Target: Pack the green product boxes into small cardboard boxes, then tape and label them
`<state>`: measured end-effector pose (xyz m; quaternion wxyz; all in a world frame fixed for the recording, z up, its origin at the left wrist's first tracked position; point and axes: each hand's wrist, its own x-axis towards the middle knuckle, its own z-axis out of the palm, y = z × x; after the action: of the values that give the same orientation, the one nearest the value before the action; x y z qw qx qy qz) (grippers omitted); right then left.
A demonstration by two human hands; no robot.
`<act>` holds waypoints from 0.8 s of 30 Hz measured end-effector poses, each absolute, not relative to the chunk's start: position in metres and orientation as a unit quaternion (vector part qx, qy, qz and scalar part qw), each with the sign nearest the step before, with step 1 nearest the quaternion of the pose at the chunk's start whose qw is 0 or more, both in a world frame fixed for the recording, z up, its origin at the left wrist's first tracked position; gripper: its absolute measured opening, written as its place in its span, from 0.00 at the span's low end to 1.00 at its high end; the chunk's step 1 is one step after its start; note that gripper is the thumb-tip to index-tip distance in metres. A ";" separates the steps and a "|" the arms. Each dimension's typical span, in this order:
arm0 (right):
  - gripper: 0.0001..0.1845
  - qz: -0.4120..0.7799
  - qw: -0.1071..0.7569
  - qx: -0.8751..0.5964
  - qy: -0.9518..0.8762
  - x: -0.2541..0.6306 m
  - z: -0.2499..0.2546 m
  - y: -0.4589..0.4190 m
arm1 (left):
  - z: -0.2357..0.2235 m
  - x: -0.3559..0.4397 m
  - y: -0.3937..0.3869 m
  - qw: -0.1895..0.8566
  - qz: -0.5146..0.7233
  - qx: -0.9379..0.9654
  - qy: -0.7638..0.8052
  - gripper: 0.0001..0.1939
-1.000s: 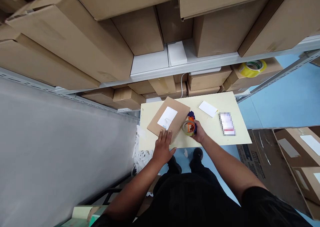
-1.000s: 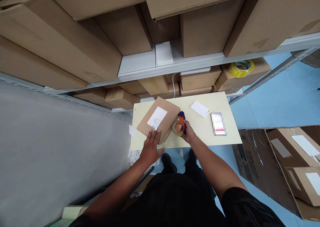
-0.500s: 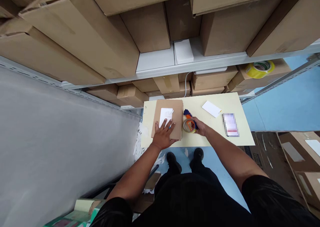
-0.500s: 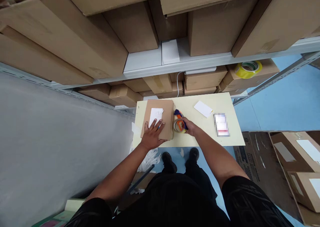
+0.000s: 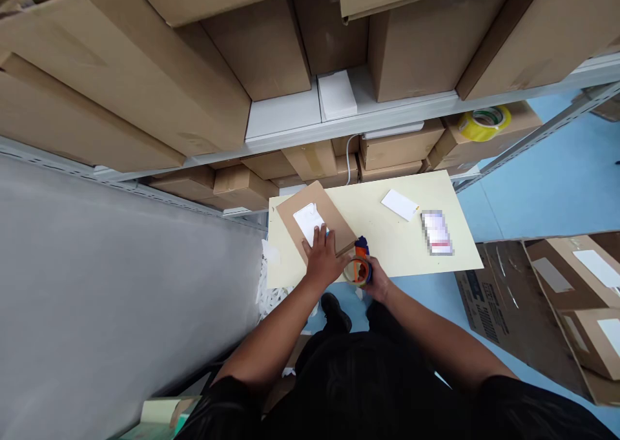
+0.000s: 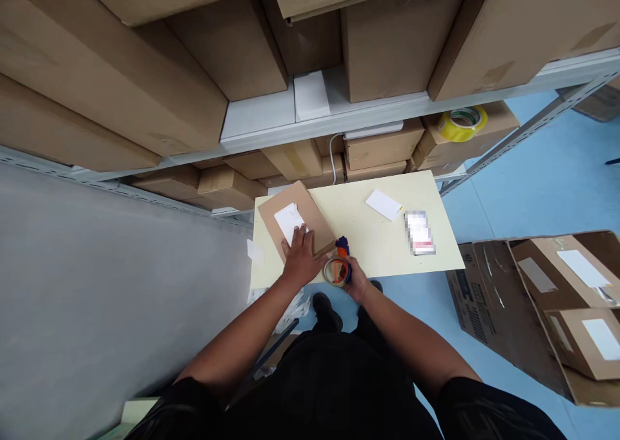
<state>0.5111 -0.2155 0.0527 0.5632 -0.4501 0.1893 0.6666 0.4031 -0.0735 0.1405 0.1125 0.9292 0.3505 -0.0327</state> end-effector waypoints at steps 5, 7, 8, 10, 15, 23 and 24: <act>0.20 0.695 0.496 -0.494 0.165 0.591 0.063 -0.184 | 0.153 0.353 -0.041 0.131 -0.099 0.981 0.105 0.53; 0.18 0.706 0.447 -0.534 0.127 0.614 0.067 -0.167 | 0.151 0.343 -0.021 0.118 -0.105 0.986 0.055 0.43; 0.18 0.708 0.423 -0.555 0.109 0.622 0.069 -0.159 | 0.149 0.344 -0.012 0.112 -0.103 0.987 0.042 0.41; 0.18 0.704 0.398 -0.582 0.082 0.632 0.072 -0.144 | 0.143 0.352 -0.001 0.102 -0.087 0.990 0.032 0.41; 0.21 0.692 0.441 -0.565 0.083 0.625 0.071 -0.138 | 0.130 0.384 -0.004 0.080 -0.029 0.994 0.064 0.47; 0.16 0.680 0.498 -0.523 0.125 0.552 0.050 -0.241 | 0.125 0.395 -0.007 0.091 -0.023 0.990 0.104 0.48; 0.16 0.678 0.489 -0.537 0.114 0.543 0.048 -0.258 | 0.125 0.397 -0.007 0.092 -0.023 0.989 0.110 0.48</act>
<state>0.5429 -0.2582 0.0483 0.4891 -0.5365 0.1143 0.6781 0.3965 -0.0073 0.1249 0.0922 0.9894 0.1100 -0.0229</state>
